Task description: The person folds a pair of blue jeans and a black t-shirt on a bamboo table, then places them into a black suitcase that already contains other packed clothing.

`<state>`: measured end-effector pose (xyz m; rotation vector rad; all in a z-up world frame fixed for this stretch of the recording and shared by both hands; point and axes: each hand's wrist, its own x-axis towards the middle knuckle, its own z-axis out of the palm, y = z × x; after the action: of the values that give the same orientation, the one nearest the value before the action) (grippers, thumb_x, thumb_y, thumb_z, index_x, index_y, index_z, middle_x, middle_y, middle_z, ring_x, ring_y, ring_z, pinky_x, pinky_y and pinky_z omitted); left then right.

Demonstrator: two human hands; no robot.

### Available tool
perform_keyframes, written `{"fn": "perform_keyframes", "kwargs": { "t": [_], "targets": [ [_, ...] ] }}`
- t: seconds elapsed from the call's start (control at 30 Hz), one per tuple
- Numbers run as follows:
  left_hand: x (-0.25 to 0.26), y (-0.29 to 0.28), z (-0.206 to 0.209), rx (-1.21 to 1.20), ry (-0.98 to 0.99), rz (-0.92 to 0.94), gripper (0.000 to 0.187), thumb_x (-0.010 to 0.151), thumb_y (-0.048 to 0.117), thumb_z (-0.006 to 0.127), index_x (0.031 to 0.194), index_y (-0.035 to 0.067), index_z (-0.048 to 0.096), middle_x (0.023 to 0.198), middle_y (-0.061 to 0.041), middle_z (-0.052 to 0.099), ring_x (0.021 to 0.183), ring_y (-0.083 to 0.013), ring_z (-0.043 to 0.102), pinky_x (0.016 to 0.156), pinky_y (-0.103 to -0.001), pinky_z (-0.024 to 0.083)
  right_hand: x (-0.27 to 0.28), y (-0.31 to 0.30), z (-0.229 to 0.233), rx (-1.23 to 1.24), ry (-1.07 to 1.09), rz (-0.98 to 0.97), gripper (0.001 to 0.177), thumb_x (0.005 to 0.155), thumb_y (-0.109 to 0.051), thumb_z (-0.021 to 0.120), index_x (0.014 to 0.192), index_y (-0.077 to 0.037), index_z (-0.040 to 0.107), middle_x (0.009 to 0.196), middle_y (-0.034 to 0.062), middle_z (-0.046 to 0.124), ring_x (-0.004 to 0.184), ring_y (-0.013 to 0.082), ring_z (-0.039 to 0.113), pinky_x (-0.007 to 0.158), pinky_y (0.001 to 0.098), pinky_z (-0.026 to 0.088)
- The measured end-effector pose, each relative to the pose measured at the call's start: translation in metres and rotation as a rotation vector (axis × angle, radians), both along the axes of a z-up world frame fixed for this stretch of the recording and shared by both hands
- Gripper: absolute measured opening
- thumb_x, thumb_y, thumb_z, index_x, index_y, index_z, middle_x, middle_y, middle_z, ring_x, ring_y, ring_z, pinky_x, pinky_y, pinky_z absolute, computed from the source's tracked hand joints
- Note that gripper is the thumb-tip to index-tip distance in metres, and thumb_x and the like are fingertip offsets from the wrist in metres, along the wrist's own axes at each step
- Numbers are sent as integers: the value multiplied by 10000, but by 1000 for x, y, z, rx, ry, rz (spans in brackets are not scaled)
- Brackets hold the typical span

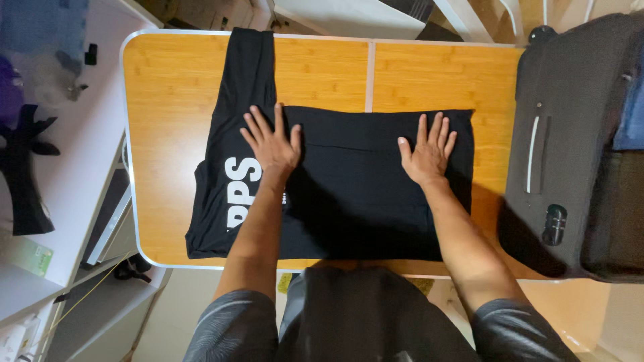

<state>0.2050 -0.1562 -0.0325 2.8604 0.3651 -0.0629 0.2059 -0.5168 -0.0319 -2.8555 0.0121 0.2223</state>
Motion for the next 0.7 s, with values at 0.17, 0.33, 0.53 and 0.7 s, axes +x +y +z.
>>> {"fn": "perform_keyframes", "kwargs": {
  "t": [0.17, 0.33, 0.53, 0.7],
  "targets": [
    [27, 79, -5, 7, -153, 262, 773, 1051, 567, 517, 1632, 88, 342, 1634, -320, 94, 1507, -535, 46, 1194, -681, 67, 4, -11, -5, -31, -7, 21, 823, 1012, -543, 484, 1612, -8, 304, 1668, 324, 125, 1557, 464, 50, 1219, 629, 13],
    [64, 108, 25, -381, 101, 458, 533, 892, 286, 685, 1372, 82, 577, 1174, -136, 756, 1139, -296, 658, 1145, -528, 340, 17, 14, 12, -8, -49, -30, 735, 987, -424, 603, 1560, -8, 406, 1651, 316, 205, 1520, 482, 159, 1216, 628, 121],
    [75, 122, 41, -1284, 117, 167, 390, 862, 34, 708, 1242, -53, 692, 1058, -101, 768, 927, -194, 708, 822, -283, 572, 32, 108, 62, 267, 81, -1, 680, 872, -333, 730, 1465, -70, 526, 1465, 203, 542, 1405, 386, 451, 1197, 495, 347],
    [53, 139, 49, -1462, 203, 45, 515, 827, -23, 688, 1328, -17, 570, 1155, -85, 729, 1020, -164, 693, 913, -276, 550, 58, 198, 68, 713, 261, 73, 670, 821, -310, 745, 1410, -74, 529, 1424, 184, 610, 1395, 327, 551, 1166, 425, 411]
  ]
}}
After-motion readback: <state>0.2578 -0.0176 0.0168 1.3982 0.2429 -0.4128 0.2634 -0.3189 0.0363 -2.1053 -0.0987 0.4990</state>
